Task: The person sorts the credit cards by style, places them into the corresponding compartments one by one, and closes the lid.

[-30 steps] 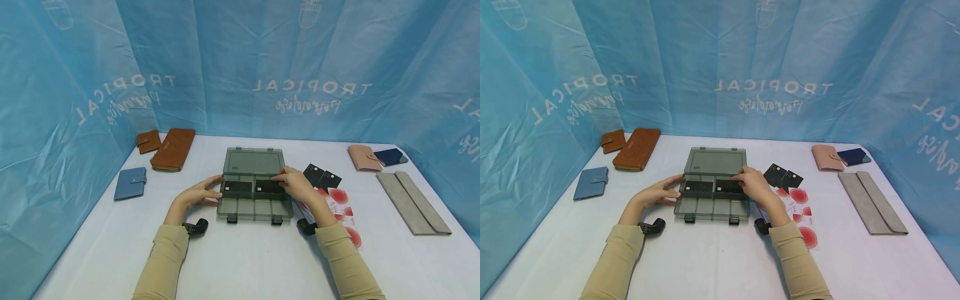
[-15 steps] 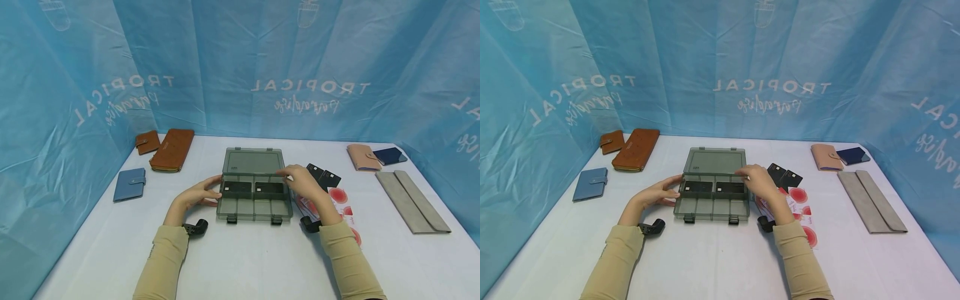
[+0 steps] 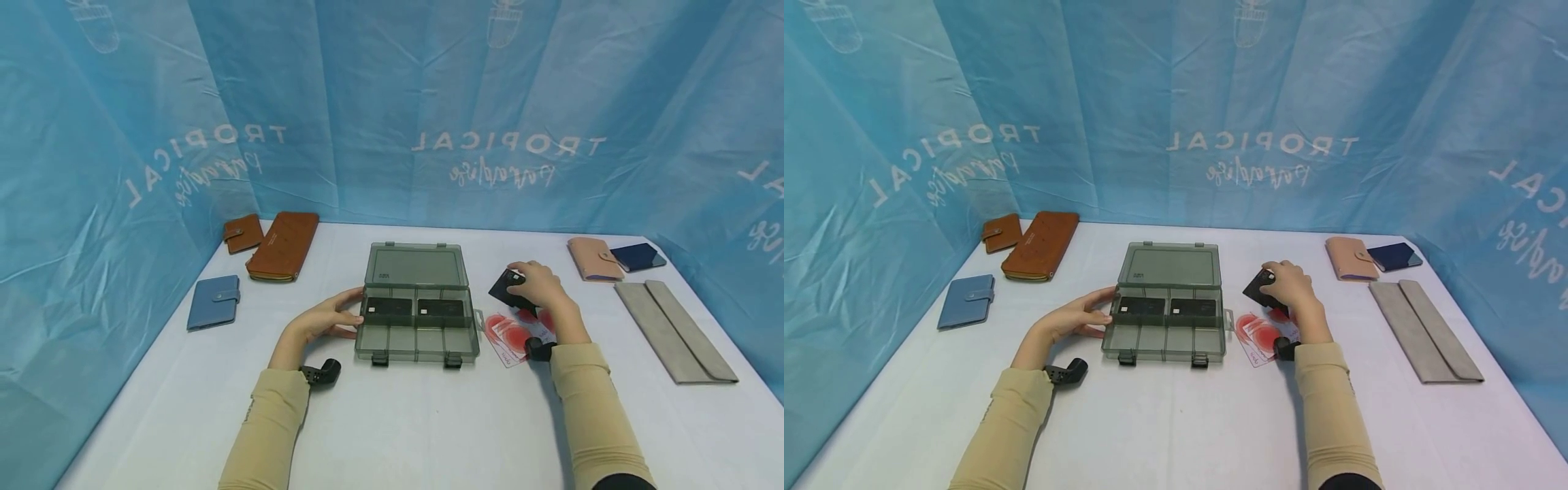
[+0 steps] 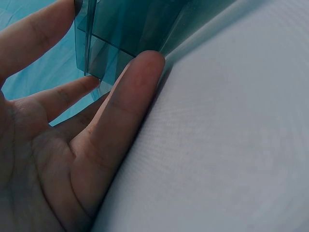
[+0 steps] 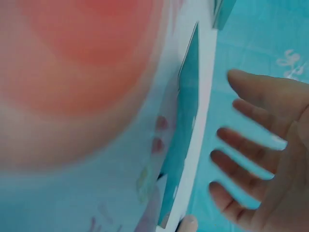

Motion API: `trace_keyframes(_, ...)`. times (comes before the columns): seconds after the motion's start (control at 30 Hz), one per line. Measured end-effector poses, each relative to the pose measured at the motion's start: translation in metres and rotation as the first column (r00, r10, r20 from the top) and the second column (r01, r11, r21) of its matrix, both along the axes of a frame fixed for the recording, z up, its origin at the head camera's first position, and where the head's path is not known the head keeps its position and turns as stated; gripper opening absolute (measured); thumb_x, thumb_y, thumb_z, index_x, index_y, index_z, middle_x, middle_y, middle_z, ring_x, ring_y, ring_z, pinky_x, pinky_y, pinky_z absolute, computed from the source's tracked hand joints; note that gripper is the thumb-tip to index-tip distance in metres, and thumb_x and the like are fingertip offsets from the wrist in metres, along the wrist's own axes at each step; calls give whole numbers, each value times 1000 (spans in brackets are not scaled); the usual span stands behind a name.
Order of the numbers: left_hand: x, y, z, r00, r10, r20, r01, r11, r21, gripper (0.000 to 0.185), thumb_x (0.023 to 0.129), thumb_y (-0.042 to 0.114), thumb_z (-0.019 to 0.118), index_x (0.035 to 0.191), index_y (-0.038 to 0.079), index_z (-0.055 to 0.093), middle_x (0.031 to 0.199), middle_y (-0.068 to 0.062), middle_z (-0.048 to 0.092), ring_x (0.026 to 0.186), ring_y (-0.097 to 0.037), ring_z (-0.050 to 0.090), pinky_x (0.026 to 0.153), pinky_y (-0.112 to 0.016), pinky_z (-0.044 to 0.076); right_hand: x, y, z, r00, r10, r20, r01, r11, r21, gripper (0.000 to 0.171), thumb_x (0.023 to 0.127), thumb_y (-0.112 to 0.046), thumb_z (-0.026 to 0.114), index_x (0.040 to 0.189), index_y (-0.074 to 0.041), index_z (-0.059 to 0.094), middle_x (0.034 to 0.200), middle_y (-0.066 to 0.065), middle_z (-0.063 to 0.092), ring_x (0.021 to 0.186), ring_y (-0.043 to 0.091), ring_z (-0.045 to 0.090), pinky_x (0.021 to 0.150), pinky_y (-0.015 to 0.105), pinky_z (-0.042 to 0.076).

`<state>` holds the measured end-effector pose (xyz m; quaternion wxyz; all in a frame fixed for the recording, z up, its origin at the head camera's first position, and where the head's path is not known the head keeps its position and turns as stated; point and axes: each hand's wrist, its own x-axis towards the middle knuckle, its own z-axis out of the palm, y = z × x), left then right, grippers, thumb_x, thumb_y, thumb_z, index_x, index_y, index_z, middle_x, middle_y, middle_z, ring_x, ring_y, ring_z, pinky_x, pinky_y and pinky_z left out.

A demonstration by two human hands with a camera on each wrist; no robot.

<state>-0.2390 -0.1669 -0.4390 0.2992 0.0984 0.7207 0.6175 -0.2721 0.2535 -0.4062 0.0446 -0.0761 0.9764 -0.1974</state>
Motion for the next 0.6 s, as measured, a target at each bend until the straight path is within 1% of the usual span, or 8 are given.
trace_keyframes(0.13, 0, 0, 1, 1000, -2, -2, 2, 1000, -1, 79, 86, 11, 62, 149, 12, 15, 154, -12, 9, 119, -33, 47, 91, -44, 48, -5, 5, -1, 991, -80, 107, 71, 994, 84, 66, 83, -32, 63, 135, 1, 42, 131, 34, 38, 114, 52, 35, 90, 66, 31)
trace_keyframes(0.3, 1, 1, 1, 1000, 1, -3, -1, 1000, -5, 79, 85, 11, 62, 149, 13, 16, 154, -12, 9, 118, -32, 48, 91, -43, 48, -8, 5, -2, 971, -143, 190, 115, 982, 150, 81, 75, -42, 71, 132, 8, 41, 125, 35, 36, 107, 47, 33, 88, 62, 32)
trace_keyframes(0.37, 1, 1, 1, 1000, 8, 1, -8, 1000, -4, 79, 85, 11, 63, 149, 13, 16, 154, -12, 9, 115, -30, 50, 90, -43, 49, -9, 5, -1, 967, -155, 203, 124, 980, 156, 82, 72, -42, 73, 129, 10, 44, 120, 34, 37, 103, 44, 32, 86, 60, 32)
trace_keyframes(0.47, 0, 1, 0, 1000, 14, 5, -14, 1000, 0, 79, 85, 10, 63, 149, 12, 16, 154, -12, 9, 110, -26, 53, 90, -43, 49, -10, 5, -1, 968, -158, 193, 131, 981, 147, 80, 70, -41, 76, 123, 10, 47, 114, 32, 39, 101, 43, 32, 83, 58, 32)
trace_keyframes(0.6, 0, 1, -1, 1000, 17, 8, -17, 1000, 4, 79, 85, 10, 63, 149, 12, 15, 154, -12, 9, 106, -23, 55, 89, -43, 50, -10, 4, -1, 973, -157, 168, 140, 984, 110, 80, 68, -39, 78, 123, 8, 43, 115, 31, 39, 103, 44, 32, 84, 60, 30)
